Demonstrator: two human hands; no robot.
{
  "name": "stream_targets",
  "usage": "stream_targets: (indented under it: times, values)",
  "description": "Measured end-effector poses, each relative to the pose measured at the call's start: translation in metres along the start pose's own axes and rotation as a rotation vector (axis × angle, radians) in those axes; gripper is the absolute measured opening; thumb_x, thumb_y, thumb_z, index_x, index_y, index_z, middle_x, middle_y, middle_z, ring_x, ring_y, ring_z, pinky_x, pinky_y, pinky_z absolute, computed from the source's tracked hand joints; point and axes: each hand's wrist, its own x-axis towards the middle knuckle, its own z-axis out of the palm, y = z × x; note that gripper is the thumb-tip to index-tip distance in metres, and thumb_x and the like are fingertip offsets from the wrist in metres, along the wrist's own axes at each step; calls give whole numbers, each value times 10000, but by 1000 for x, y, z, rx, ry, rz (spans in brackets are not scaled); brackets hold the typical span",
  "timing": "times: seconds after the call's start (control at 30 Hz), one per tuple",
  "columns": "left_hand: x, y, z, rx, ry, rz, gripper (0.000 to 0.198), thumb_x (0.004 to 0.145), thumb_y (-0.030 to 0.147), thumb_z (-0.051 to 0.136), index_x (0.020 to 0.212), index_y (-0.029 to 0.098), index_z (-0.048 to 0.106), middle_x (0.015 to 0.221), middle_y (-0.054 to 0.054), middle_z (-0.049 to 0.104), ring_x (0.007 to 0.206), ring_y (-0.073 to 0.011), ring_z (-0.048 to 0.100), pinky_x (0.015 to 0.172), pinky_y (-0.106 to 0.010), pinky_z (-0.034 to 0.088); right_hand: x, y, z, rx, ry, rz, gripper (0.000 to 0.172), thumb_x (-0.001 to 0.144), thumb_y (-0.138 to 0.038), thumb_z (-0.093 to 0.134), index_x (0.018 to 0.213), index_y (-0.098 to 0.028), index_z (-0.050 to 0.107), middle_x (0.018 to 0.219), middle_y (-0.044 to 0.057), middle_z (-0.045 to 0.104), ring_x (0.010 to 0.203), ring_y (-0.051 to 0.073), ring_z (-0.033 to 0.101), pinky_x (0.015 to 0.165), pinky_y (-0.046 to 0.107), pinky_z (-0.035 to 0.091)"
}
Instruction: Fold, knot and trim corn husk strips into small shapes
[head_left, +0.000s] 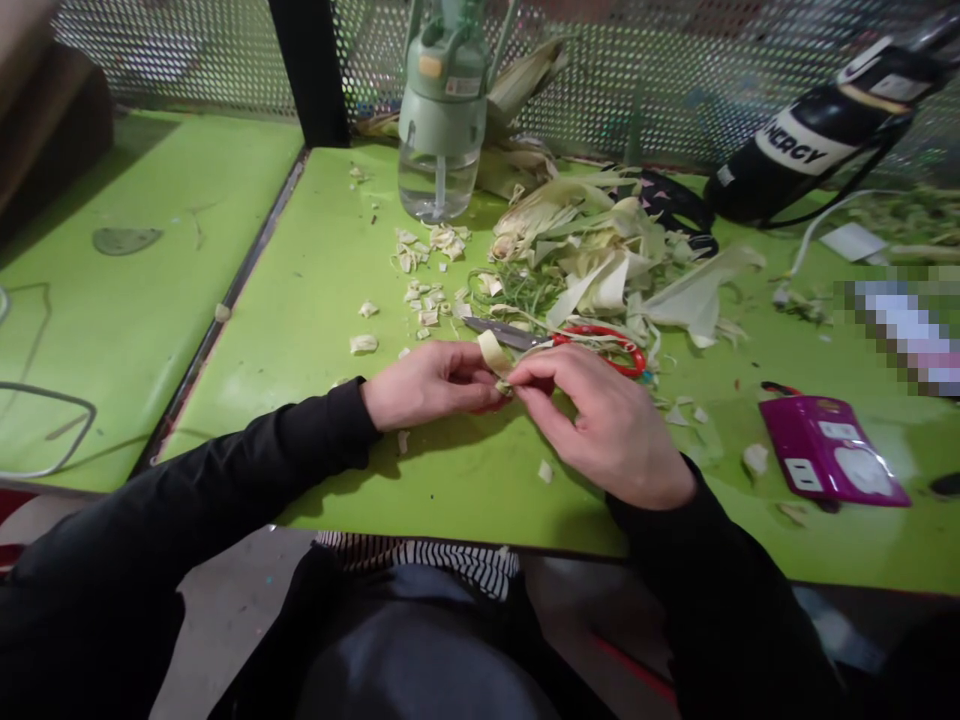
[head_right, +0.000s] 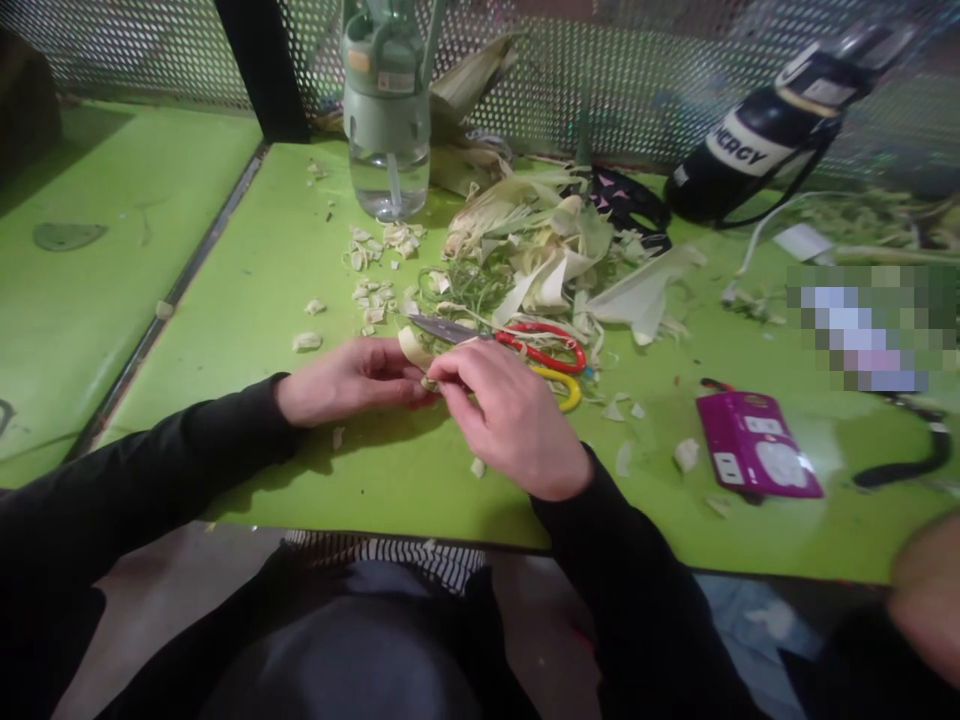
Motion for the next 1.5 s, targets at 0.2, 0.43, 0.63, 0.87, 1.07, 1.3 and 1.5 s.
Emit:
stream_targets:
  times: [0.2, 0.43, 0.63, 0.87, 1.07, 1.3, 1.5]
  values:
    - [1, -6, -1, 40, 23, 33, 164, 796, 104, 639, 957, 100, 674, 776, -9, 685, 672, -83, 590, 676, -211, 492, -1, -3, 4, -87, -10, -93, 179, 908, -71, 543, 907, -244, 589, 796, 16, 681, 808, 196, 642, 721, 340, 534]
    - [-1, -4, 0, -252, 25, -27, 92, 822, 102, 694, 894, 97, 637, 820, -52, 731, 771, -106, 694, 790, -254, 566, 2, 2, -6, 6, 64, 33, 83, 907, -184, 633, 953, -249, 655, 1029, 70, 704, 968, 241, 674, 827, 421, 547]
    - [-2, -3, 1, -329, 19, -57, 123, 809, 63, 698, 917, 93, 647, 777, -28, 716, 726, -91, 675, 786, -249, 549, 3, 6, -5, -36, 54, -4, 56, 918, -211, 629, 899, -224, 679, 950, 68, 676, 918, 227, 646, 820, 406, 529]
    - [-1, -4, 2, -283, -20, 55, 75, 818, 69, 689, 864, 108, 645, 813, -37, 716, 752, -87, 659, 798, -236, 523, 1, 3, -4, 2, 145, 71, 51, 887, -235, 682, 937, -229, 687, 1009, 69, 662, 947, 224, 649, 805, 388, 542]
    - [0, -7, 3, -195, -21, 44, 129, 828, 133, 692, 956, 116, 694, 840, -32, 714, 713, -87, 614, 742, -231, 489, 2, 2, -2, 27, 133, 14, 41, 884, -194, 678, 886, -227, 703, 933, 50, 674, 886, 203, 654, 787, 380, 555]
    - [-2, -6, 7, -230, -18, 170, 127, 832, 139, 702, 956, 126, 682, 859, -34, 727, 803, -103, 645, 835, -247, 504, 3, 3, -3, -23, 250, 1, 112, 868, -166, 685, 943, -234, 732, 936, 59, 679, 873, 203, 656, 761, 381, 553]
    - [-4, -6, 9, -254, 92, 153, 213, 822, 192, 740, 1008, 125, 660, 928, -45, 732, 813, -116, 674, 825, -262, 522, -3, -3, -2, -61, 247, -71, 141, 849, -206, 688, 973, -247, 740, 991, 78, 692, 861, 218, 652, 727, 380, 548]
